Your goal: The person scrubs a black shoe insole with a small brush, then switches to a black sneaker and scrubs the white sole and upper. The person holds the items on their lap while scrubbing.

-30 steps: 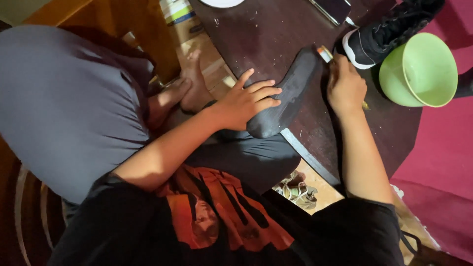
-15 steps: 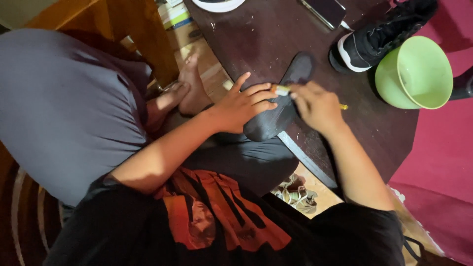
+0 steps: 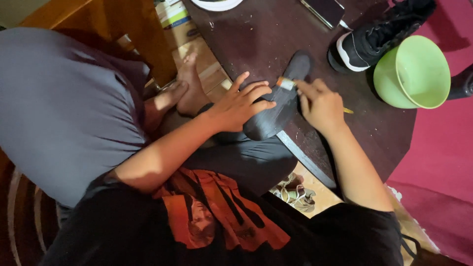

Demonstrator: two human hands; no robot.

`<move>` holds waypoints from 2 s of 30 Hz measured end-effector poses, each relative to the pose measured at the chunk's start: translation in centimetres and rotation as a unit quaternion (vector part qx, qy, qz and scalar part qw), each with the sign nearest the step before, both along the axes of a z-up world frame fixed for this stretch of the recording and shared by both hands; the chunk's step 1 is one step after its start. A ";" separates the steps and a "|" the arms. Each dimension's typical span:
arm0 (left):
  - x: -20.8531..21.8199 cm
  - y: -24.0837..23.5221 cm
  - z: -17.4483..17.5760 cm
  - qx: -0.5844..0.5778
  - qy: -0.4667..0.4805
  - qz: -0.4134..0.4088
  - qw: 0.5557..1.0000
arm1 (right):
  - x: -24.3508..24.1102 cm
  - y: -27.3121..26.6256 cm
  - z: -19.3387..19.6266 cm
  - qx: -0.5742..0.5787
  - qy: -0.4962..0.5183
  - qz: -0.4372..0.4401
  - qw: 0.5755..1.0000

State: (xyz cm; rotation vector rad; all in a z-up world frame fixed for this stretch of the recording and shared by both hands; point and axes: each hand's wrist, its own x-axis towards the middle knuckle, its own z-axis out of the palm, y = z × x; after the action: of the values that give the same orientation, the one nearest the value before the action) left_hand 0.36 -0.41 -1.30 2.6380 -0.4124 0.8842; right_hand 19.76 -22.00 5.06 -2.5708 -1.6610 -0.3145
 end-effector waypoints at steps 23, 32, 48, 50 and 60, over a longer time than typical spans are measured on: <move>1.3 0.4 -2.2 -0.024 -0.151 -0.009 0.988 | -1.5 0.9 1.2 0.071 0.263 -0.016 0.962; 1.4 0.7 -2.8 -0.011 -0.117 -0.017 0.993 | -0.2 1.1 2.3 0.130 0.544 -0.156 0.814; 1.8 0.1 -2.8 0.034 -0.158 0.030 0.986 | -1.9 0.7 1.4 0.117 0.122 0.102 0.980; 2.2 0.2 -3.4 0.032 -0.171 0.041 0.984 | -0.4 1.0 1.3 0.142 0.159 0.127 0.969; 2.1 0.3 -2.9 0.000 -0.186 0.042 0.982 | 1.4 0.6 -0.2 0.127 0.071 0.090 0.985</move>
State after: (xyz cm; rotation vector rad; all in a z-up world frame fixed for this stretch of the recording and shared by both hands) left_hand 2.47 -0.07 -4.23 2.5016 -0.3912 1.4121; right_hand 21.18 -21.41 4.82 -2.1900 -1.6678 -0.3002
